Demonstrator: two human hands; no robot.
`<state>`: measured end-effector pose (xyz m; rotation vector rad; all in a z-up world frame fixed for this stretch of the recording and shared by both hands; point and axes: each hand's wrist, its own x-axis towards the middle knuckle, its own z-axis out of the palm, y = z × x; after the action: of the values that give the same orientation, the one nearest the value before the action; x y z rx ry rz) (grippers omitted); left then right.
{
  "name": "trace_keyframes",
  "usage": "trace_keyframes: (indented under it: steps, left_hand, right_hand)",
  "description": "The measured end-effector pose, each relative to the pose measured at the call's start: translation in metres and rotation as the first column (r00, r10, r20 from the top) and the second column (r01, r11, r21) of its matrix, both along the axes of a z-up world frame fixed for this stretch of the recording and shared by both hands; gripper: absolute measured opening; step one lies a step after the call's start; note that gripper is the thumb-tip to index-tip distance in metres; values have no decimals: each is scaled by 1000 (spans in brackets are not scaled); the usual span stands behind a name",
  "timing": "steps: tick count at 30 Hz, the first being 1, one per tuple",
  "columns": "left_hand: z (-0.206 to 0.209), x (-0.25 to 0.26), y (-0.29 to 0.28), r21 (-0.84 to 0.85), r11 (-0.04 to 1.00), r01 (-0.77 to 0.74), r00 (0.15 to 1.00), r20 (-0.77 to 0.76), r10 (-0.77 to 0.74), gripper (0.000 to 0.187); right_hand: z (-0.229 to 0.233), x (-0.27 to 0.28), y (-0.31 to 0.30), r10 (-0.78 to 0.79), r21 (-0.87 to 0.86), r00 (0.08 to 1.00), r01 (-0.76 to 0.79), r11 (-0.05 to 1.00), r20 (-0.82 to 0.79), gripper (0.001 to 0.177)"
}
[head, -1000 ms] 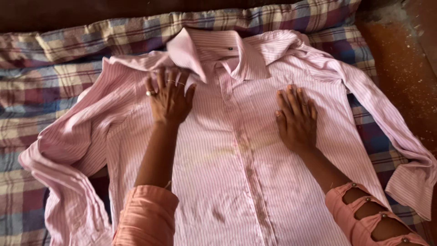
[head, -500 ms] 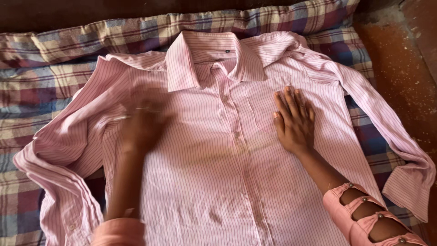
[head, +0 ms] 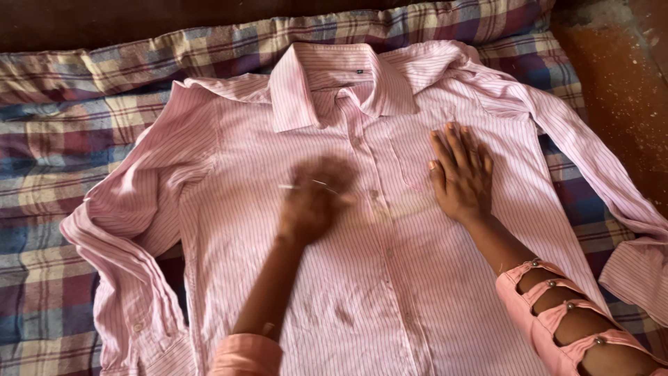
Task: The person smooths out a shirt on a patterned mat and begins buttoning the front.
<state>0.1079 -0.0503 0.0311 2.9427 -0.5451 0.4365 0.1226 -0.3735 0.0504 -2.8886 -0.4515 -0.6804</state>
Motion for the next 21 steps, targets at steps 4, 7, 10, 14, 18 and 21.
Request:
trace_keyframes:
  steps: [4,7,10,14,18,21]
  left_hand:
    - [9,-3,65,-12,928,-373,924,-103,370,70]
    - [28,-5,88,-36,779,-626,777,-113,619,71]
    - [20,-7,39,-69,843,-533,846,-48,531,73]
    - [-2,-16,-54,-76,995,57,991,125,-48,66]
    - [-23,-11,-31,-236,968,85,989,138,-53,64]
    - [-15,-4,32,-143,951,-274,962,-30,272,67]
  right_hand:
    - [-3,-1,-3,-8,-9,1000,7,1000,-14,55]
    - [-2,-1,-2,4,16,1000,-4,1000,-4,55]
    - [-3,0,-1,-22,-8,1000,22,1000,-17,55]
    - [-3,-1,-1,6,18,1000,-6,1000,-3,54]
    - [-1,-1,-2,1,10,1000,-1,1000,-16,55]
    - [-3,-1,-2,-11,3,1000,11,1000,-20,55]
